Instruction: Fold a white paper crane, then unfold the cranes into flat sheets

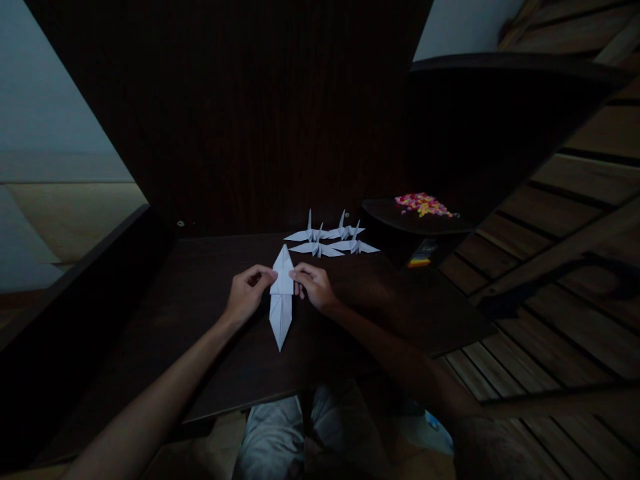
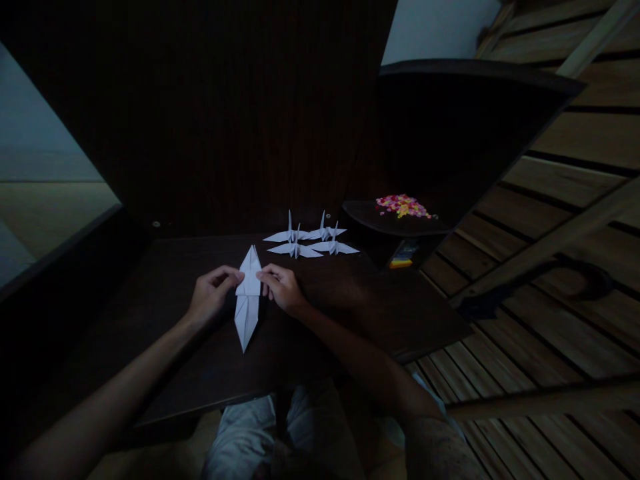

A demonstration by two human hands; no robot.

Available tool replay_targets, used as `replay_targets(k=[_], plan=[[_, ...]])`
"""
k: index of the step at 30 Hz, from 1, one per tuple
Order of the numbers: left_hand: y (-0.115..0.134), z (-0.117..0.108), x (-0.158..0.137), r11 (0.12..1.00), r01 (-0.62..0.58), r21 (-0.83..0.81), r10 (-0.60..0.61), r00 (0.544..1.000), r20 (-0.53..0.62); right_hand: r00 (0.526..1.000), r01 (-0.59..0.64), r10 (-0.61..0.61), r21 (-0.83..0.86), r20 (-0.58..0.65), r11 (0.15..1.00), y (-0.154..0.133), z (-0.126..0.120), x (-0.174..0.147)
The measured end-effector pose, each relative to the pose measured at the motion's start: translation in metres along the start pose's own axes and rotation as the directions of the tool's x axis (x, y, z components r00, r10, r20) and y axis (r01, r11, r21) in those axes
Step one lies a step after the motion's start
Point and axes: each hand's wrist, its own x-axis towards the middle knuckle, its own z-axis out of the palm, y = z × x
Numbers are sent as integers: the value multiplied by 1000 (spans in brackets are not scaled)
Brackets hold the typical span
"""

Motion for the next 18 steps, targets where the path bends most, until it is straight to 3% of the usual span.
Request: replay_targets(k=[14, 18], plan=[[-1, -3, 2, 998, 39, -41, -41, 999, -32, 997, -31, 30, 9, 66, 999, 2, 0, 0], [0, -3, 1, 999, 10, -33, -11, 1000, -26, 1000, 1, -1, 25, 18, 1000, 5, 1, 1]])
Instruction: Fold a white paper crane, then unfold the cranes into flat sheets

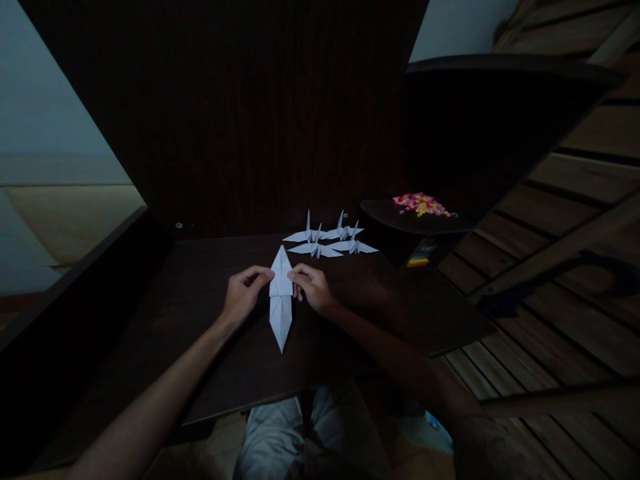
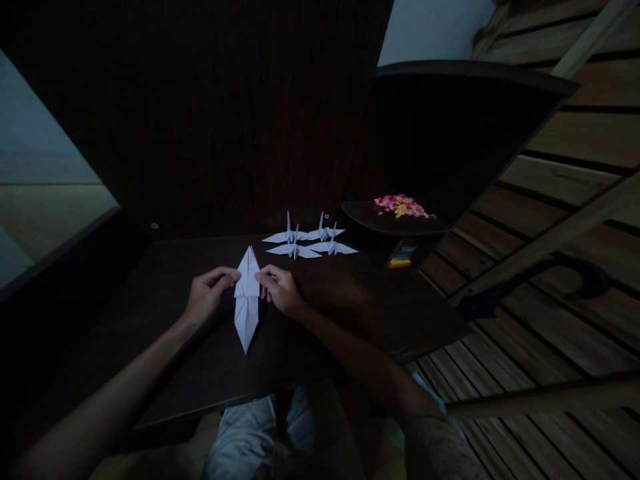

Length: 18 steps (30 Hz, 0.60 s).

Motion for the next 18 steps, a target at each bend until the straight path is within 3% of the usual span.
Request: replay_targets(k=[7, 14, 18], plan=[[1, 4, -3, 999, 17, 38, -21, 994, 103, 995, 14, -12, 29, -96, 999, 4, -3, 4], [0, 3, -6, 997, -55, 51, 48, 991, 127, 992, -101, 111, 154, -61, 983, 2, -3, 6], [-1, 3, -6, 997, -60, 52, 53, 991, 126, 994, -77, 88, 148, -65, 986, 1, -3, 5]])
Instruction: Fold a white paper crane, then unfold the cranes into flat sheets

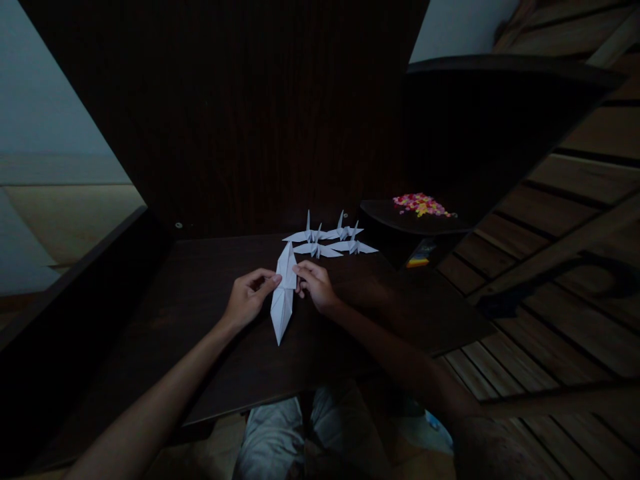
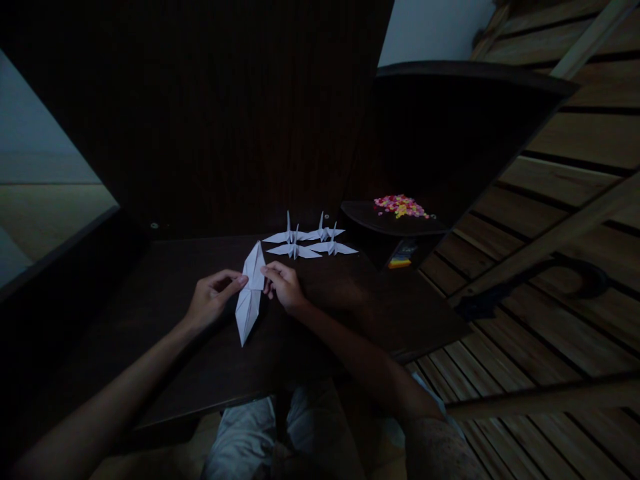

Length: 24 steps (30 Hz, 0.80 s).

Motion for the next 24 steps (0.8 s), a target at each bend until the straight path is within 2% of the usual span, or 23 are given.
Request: replay_targets(k=[4, 9, 15, 24], plan=[[-1, 0, 1, 1000, 6, 11, -6, 999, -53, 997, 82, -83, -72, -10, 994, 0, 2, -2], [-1, 0, 3, 1000, 7, 17, -5, 995, -102, 997, 73, -71, -114, 21, 991, 0, 4, -5], [-2, 0, 3, 1000, 4, 0, -4, 999, -52, 993, 120, -118, -183, 21, 976, -2, 2, -7], [-2, 0, 1, 1000, -9, 12, 9, 1000, -16, 996, 87, -87, -94, 6, 992, 1, 2, -4]])
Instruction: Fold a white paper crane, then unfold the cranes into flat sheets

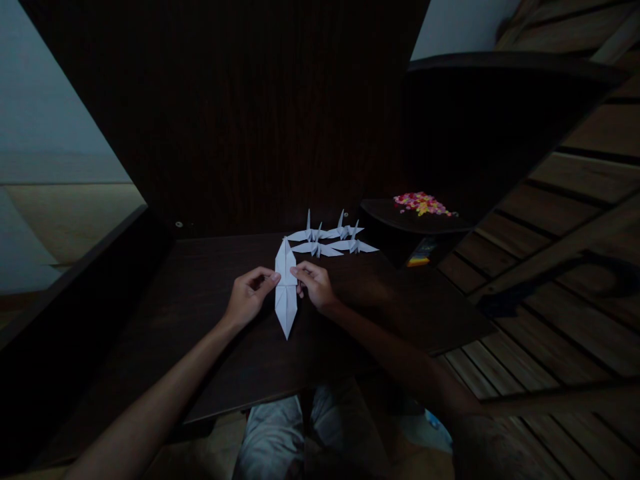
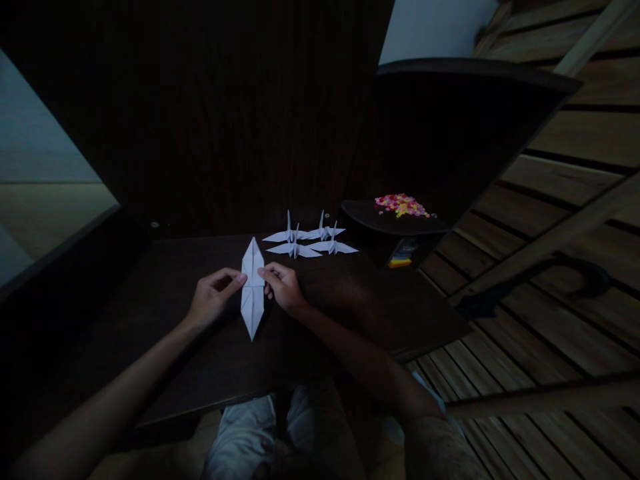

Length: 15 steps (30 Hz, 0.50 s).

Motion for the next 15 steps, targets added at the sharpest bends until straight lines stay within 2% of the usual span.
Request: replay_targets(k=[15], plan=[[-2, 0, 3, 1000, 15, -2, -15, 996, -92, 998, 32, -25, -145, 49, 989, 0, 2, -5]])
